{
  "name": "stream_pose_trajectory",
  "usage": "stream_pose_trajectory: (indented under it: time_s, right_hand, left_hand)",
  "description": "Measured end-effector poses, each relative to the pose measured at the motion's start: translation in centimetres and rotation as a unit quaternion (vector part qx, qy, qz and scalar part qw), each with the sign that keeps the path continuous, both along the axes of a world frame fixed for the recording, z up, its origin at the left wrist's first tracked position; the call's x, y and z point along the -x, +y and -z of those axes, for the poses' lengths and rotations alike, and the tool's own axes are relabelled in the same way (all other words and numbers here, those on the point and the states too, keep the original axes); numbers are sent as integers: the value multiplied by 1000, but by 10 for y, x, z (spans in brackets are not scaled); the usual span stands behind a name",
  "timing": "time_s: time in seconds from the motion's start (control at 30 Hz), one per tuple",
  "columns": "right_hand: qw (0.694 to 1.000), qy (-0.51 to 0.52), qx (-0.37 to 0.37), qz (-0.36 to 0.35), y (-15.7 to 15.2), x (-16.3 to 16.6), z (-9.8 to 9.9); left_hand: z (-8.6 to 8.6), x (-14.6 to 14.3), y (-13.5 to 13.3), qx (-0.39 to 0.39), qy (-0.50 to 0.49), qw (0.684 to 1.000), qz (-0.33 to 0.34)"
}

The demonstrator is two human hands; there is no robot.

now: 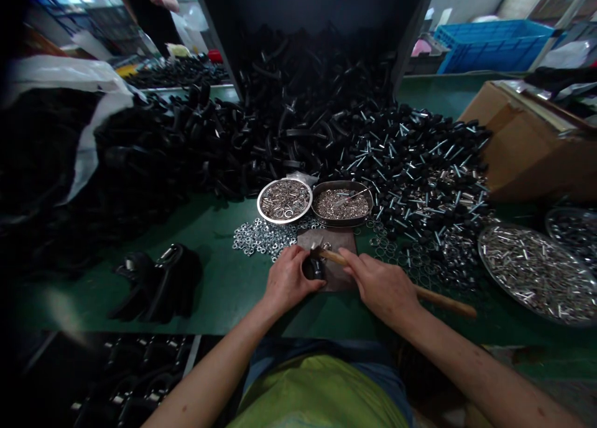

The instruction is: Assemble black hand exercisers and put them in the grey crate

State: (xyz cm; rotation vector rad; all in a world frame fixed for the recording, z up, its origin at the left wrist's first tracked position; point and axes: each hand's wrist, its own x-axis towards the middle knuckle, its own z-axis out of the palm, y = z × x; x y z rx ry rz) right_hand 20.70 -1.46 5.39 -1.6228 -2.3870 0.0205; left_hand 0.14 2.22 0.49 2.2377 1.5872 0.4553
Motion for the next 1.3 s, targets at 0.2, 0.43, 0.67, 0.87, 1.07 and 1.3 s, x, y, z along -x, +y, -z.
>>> stream_pose_trajectory:
  time_s: [0.2, 0.43, 0.67, 0.87, 1.07, 1.3]
  right_hand:
    - [986, 123, -101, 52, -2, -2, -3]
    - [991, 99, -62, 60, 0, -5, 1]
    - [1000, -24, 7, 8, 1, 1, 7]
    - [965, 181, -158, 102, -12, -1, -36]
    - [999, 4, -38, 28, -4, -5, 1]
    - [974, 89, -192, 82, -5, -3, -13]
  left_hand:
    - [1, 1, 0, -5, -3, 1000, 6]
    - [2, 1, 0, -7, 3, 1000, 4]
    - [0, 0, 0, -11, 10, 1000, 8]
    - [2, 0, 0, -4, 5, 1000, 3]
    - [2, -1, 0, -4, 5, 1000, -1]
    - [1, -1, 0, -4, 12, 1000, -3]
